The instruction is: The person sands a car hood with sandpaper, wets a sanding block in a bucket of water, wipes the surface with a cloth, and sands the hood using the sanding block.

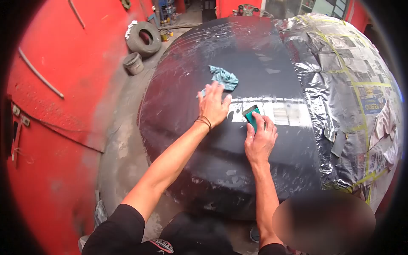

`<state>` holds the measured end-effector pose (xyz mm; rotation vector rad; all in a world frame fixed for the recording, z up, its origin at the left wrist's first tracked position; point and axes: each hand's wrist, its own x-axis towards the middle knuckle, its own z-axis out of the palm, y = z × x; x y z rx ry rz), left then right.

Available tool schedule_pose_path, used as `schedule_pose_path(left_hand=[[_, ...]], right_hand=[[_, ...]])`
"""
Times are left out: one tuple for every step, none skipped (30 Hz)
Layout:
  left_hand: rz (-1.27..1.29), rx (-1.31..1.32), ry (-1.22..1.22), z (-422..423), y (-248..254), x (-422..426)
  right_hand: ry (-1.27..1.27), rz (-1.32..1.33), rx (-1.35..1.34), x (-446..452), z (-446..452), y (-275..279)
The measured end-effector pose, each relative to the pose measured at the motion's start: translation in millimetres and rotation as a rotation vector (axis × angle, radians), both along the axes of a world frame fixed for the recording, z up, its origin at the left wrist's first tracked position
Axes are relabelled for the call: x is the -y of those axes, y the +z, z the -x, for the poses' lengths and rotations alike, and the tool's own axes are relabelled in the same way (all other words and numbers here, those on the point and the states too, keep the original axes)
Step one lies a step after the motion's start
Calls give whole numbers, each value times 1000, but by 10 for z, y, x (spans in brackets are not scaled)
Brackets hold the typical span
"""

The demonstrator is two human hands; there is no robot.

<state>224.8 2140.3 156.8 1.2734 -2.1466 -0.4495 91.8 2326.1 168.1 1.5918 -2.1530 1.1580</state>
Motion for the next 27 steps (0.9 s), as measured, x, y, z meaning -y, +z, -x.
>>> schedule_pose_path(left_hand=[[-23,38,125,113,95,163],[-41,29,224,267,-22,466],[-188,2,254,369,43,674],[-305,21,262,496,116,842],[-426,45,272,617,111,971],[-359,106,326,844,-8,1023],[-216,130,285,1064,-168,1119],[-130,167,141,1272,-182,1162],[-37,197,-1,1482,-144,1203],[56,147,-155,1736,-78,1175],[144,92,-304,2030,-42,1114],[266,44,-473,2449,-210,1105],[398,-6,-638,2875,-352,1142],[330,139,-708,3100,-210,1097],[256,286,-775,3228,-9,1084],[208,263,-730,3293,120,1180],[152,241,-688,3347,133,1314],[164,232,-621,3407,85,1563],[168,241,-557,3421,36,1877],[177,227,-474,3338,-19,2237],[185,215,-412,3143,-35,2600],[198,210,-340,2873,-108,3027],[202,209,-263,2542,-191,3478],[198,212,-191,2155,-298,3905],[181,216,-121,1681,-420,4285],[144,222,-55,1167,-532,4612],[89,206,0,596,-669,4872]], right_hand=[[-97,-23,-108,71,32,-61],[-122,-53,-121,119,124,-155],[-161,-62,-132,125,174,-182],[-196,-67,-145,134,204,-190],[-228,-76,-158,152,213,-208],[-225,-83,-121,175,177,-209],[-219,-96,-185,196,144,-225],[-220,-129,-189,207,115,-208],[-222,-156,-193,232,109,-177],[-229,-163,-186,234,114,-150],[-230,-173,-179,226,106,-142],[-231,-181,-172,243,90,-125],[-248,-190,-180,291,96,-99],[-254,-216,-183,281,90,-82],[-257,-245,-184,281,76,-73],[-251,-247,-184,307,70,-46],[-246,-256,-181,320,66,-24],[-251,-259,-182,350,57,-14],[-263,-278,-185,358,56,-3],[-272,-284,-188,351,55,-10],[-277,-286,-193,363,62,-43],[-283,-279,-188,358,62,-74],[-277,-290,-185,340,71,-90],[-284,-295,-186,342,81,-117],[-291,-304,-184,331,70,-123],[-292,-314,-175,328,61,-125],[-290,-303,-169,335,58,-135]])
